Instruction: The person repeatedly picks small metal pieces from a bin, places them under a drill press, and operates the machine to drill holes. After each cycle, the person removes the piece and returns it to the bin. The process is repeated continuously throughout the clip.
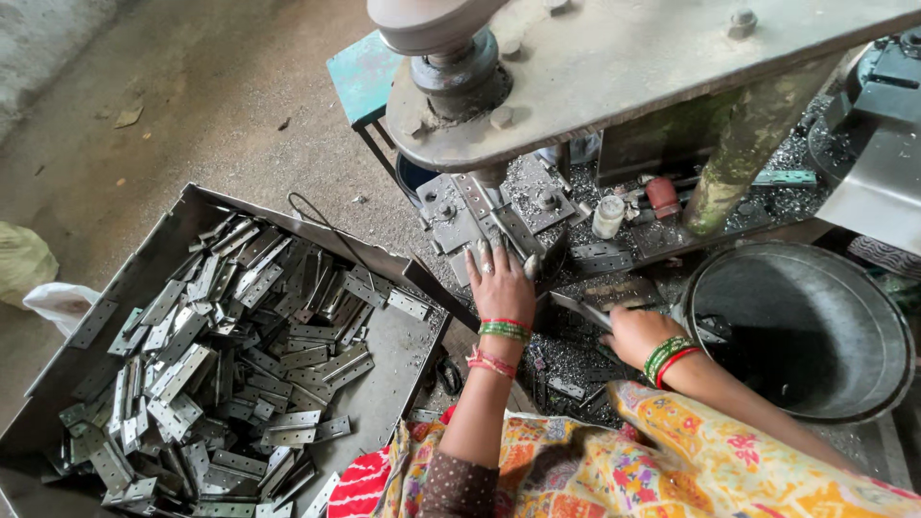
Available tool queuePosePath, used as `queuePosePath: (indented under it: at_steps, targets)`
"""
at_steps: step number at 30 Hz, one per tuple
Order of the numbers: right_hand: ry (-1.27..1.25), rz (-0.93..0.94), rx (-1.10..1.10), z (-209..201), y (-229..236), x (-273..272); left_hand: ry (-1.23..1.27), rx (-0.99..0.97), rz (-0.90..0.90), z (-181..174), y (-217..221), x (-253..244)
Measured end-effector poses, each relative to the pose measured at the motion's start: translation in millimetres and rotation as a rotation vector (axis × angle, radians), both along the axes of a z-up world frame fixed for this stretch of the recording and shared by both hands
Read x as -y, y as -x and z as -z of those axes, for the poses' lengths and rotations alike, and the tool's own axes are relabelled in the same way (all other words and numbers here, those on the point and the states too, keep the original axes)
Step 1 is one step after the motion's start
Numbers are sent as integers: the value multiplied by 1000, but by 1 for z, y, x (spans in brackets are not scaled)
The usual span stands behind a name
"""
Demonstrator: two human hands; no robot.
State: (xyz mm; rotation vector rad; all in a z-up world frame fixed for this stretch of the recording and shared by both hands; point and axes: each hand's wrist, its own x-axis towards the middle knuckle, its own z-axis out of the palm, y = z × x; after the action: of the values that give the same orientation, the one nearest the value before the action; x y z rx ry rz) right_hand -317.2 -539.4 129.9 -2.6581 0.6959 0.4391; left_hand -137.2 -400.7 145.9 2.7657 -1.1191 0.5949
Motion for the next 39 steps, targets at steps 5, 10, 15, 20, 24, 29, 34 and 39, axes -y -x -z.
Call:
queuePosePath:
  at_steps: [5, 10, 15, 20, 24, 29, 34, 39]
  targets:
    - [63, -40, 30, 11, -4, 7, -5, -97, -38, -1, -16, 9]
    - [18, 18, 122, 67, 24, 0, -16, -103, -56, -3, -14, 6]
    - [-4, -12, 89, 85, 37, -7, -87, -246, -61, -11, 0, -3]
    - [40, 18, 6, 46, 3, 12, -70, -228, -47, -16, -15, 7]
    - [99, -30, 14, 51, 3, 13, -12, -168, -50, -6, -33, 17]
    - [-6, 36, 35, 88, 23, 7, -36, -156, -42, -3, -38, 17]
    - [-15, -2, 107, 76, 15, 17, -9, -145, -35, -5, -40, 15]
    - [91, -55, 90, 56, 2, 19, 12, -157, -46, -6, -54, 18]
